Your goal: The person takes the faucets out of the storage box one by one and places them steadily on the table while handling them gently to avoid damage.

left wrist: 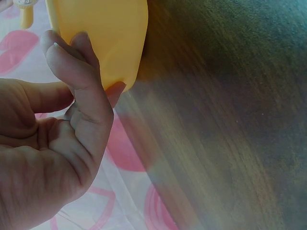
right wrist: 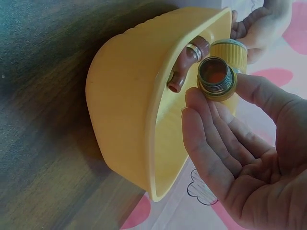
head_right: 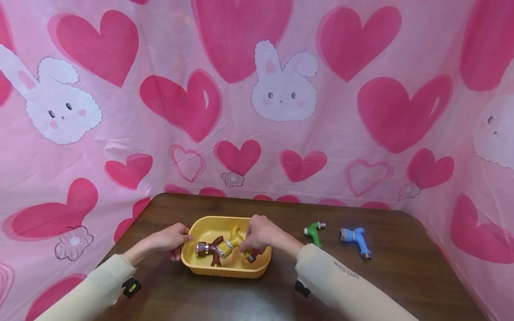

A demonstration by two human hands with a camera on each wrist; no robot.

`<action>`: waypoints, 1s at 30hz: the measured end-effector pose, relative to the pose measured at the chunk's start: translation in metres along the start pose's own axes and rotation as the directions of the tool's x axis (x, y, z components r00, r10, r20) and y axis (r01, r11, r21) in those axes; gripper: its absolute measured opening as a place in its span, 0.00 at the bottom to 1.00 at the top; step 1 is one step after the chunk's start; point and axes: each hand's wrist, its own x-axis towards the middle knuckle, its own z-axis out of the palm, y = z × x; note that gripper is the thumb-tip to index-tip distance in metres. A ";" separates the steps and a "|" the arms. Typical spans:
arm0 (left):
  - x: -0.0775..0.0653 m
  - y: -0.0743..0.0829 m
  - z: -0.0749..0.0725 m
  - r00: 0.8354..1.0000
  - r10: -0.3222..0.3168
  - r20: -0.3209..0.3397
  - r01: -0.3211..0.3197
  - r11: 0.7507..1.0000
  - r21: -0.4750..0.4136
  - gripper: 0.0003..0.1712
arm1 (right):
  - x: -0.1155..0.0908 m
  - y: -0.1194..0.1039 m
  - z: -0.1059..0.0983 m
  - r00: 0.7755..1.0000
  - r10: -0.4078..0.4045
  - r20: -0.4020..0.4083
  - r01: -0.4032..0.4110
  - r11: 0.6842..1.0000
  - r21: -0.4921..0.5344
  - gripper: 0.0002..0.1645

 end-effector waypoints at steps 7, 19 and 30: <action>0.002 -0.002 0.000 1.000 0.010 0.012 -0.010 1.000 -0.009 0.09 | -0.002 0.005 -0.002 0.999 0.034 0.002 -0.034 0.999 0.015 0.14; 0.002 -0.002 -0.003 1.000 0.010 0.022 -0.010 1.000 -0.006 0.08 | -0.007 0.010 -0.007 0.999 0.027 -0.028 -0.027 1.000 0.005 0.16; 0.005 -0.005 -0.005 0.998 0.025 0.053 -0.024 1.000 -0.012 0.09 | -0.014 0.009 -0.014 0.998 0.050 -0.041 -0.050 0.999 0.007 0.15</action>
